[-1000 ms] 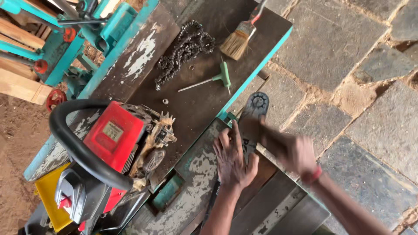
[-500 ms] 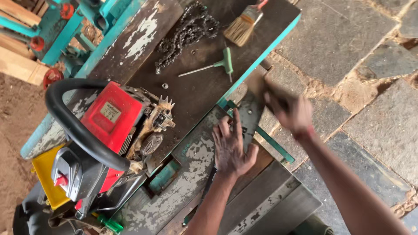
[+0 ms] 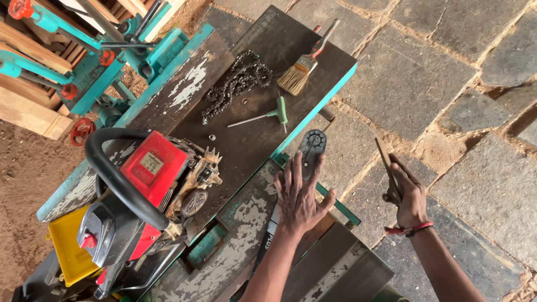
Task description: The person cleans and maintains a chainsaw guide bar by rubbing it with a block and wiping it with a cloth while it is resting on a workbench next to a chainsaw.
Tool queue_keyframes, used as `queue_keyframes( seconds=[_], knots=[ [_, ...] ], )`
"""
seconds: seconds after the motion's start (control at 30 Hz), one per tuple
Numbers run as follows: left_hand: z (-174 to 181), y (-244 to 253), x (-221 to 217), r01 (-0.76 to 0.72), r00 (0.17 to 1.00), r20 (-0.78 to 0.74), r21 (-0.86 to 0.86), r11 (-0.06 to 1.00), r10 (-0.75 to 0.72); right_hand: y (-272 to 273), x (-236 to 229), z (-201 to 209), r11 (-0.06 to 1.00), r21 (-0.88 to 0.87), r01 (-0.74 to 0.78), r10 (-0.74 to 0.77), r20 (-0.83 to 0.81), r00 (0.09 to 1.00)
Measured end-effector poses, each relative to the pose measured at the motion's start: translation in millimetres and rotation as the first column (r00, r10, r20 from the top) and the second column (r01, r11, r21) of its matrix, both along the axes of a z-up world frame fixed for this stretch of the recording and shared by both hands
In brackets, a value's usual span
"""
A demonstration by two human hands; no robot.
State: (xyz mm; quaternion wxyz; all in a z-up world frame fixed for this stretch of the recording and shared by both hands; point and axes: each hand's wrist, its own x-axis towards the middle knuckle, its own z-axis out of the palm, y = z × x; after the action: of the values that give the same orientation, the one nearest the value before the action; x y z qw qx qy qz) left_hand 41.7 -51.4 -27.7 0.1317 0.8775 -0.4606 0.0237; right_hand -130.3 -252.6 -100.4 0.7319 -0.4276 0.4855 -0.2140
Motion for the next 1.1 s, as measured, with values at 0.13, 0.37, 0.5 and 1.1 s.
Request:
queue_keyframes(
  seconds=[0.13, 0.37, 0.5, 1.1],
  knots=[
    [-5.9, -6.6, 3.7, 0.013, 1.0, 0.0, 0.028, 1.0, -0.013, -0.6, -1.7, 6.5, 0.995, -0.041, -0.094, 0.097, 0.091, 0.991],
    [-0.3, 45.9, -17.0, -0.206, 0.974, -0.104, -0.008, 0.979, 0.204, 37.8, 39.0, 62.7, 0.722, -0.495, -0.483, 0.482, -0.14, 0.865],
    [11.6, 73.9, -35.2, -0.25, 0.967, -0.013, 0.15, 0.957, 0.254, 61.9, 53.8, 72.5, 0.28, -0.787, -0.55, 0.531, -0.351, 0.772],
    [5.7, 79.0, -34.8, -0.244, 0.958, -0.123, 0.131, 0.961, 0.26, 2.2, 118.6, 43.8, 0.388, -0.649, -0.655, 0.3, -0.583, 0.755]
  ],
)
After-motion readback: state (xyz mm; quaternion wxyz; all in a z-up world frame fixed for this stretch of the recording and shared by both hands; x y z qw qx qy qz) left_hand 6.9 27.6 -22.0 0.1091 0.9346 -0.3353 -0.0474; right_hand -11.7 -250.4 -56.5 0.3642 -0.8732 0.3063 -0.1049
